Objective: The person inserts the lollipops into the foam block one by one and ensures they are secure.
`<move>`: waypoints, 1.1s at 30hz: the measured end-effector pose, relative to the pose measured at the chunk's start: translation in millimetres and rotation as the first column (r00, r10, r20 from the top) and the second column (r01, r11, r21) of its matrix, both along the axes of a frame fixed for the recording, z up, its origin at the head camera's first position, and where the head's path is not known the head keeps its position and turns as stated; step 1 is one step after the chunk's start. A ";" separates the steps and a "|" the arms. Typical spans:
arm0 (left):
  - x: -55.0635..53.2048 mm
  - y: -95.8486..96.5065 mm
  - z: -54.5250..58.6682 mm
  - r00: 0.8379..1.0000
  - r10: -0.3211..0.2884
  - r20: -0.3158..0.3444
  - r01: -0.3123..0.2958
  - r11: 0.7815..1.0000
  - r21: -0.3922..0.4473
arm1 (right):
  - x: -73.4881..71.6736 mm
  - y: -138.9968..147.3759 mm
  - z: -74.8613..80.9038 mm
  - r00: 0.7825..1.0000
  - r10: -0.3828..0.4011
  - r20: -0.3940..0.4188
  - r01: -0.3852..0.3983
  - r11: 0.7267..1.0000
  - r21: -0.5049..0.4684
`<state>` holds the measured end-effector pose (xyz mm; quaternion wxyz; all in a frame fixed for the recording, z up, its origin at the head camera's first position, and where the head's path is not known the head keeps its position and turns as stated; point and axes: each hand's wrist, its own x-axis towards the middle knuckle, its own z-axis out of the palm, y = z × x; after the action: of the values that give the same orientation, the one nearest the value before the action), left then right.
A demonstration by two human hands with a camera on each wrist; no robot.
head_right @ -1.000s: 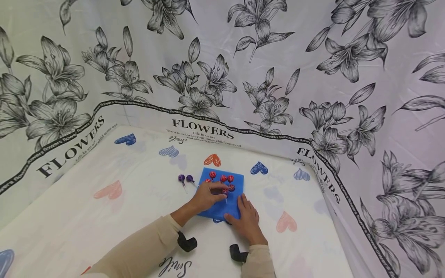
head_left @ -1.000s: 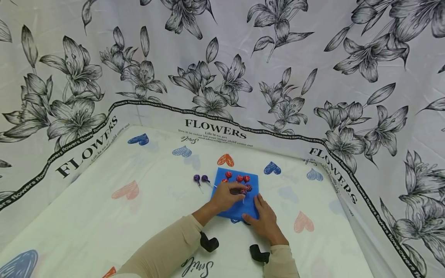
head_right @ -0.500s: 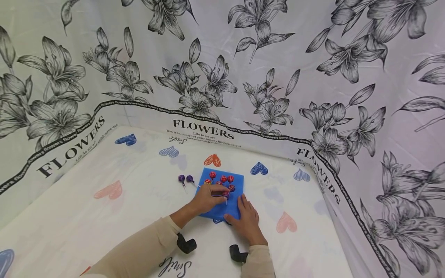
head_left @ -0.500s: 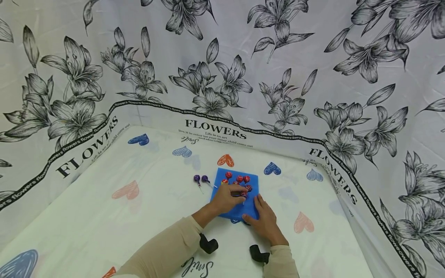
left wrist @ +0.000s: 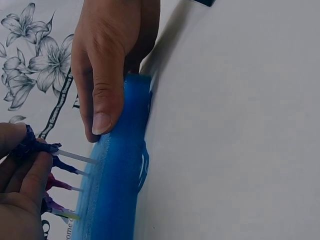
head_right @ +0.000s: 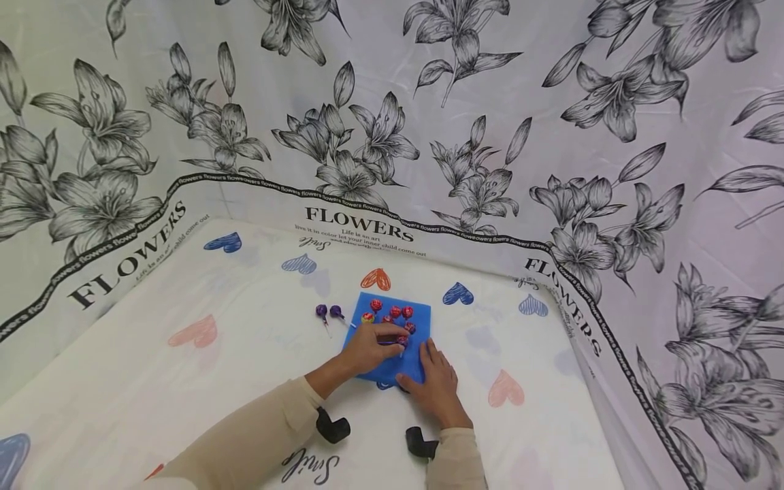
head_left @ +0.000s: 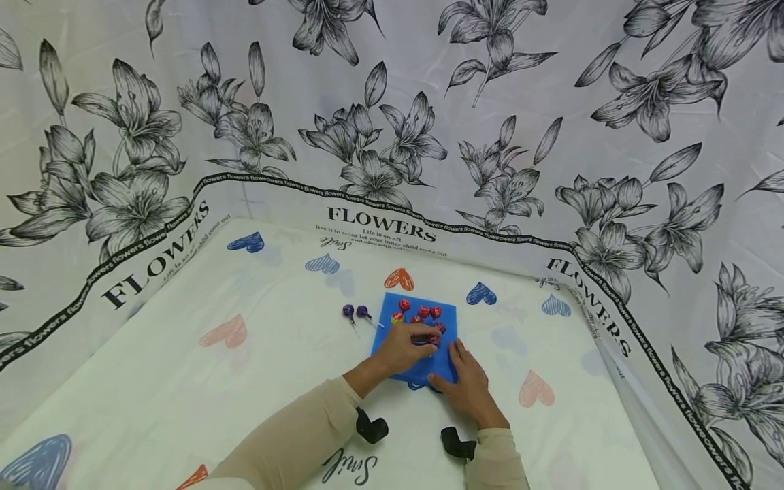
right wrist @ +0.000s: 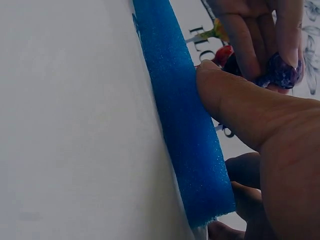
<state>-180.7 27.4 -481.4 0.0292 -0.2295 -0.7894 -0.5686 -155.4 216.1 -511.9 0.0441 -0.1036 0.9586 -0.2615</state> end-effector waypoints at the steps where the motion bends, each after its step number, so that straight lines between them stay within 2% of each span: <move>1: -0.8 -0.3 -0.5 1.000 -0.005 0.011 0.004 1.000 0.016 | -0.1 0.0 -0.2 1.000 0.002 -0.003 -0.002 1.000 0.002; 5: -3.0 -2.7 -1.5 0.999 0.019 0.041 -0.020 0.999 0.032 | 0.0 -0.3 -0.2 1.000 0.011 -0.018 -0.010 1.000 0.006; 8: -3.6 -5.2 0.1 0.999 0.037 0.028 -0.038 0.999 0.009 | 0.3 -0.8 1.1 1.000 0.016 -0.024 -0.016 1.000 -0.002; 13: -6.4 -8.1 5.1 0.999 0.039 -0.013 -0.039 0.999 0.030 | -0.7 -0.2 3.0 1.000 0.019 -0.013 -0.019 1.000 0.002; 19: -9.1 -8.1 8.0 0.999 0.043 0.000 -0.043 0.998 0.037 | -2.0 1.1 3.7 1.000 0.024 -0.020 -0.024 1.000 0.007; 26: -3.1 -5.5 3.7 0.999 0.026 0.032 -0.027 0.999 0.037 | -1.7 0.0 3.8 1.000 0.017 -0.014 -0.017 1.000 0.005; 33: -3.0 -3.8 -0.7 0.999 0.035 0.012 -0.035 0.999 0.030 | -1.2 -0.7 2.9 1.000 0.008 -0.005 -0.008 1.000 0.012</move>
<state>-183.7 23.6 -482.1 0.0380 -0.2119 -0.7846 -0.5814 -156.7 215.4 -509.1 0.0433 -0.1080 0.9599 -0.2552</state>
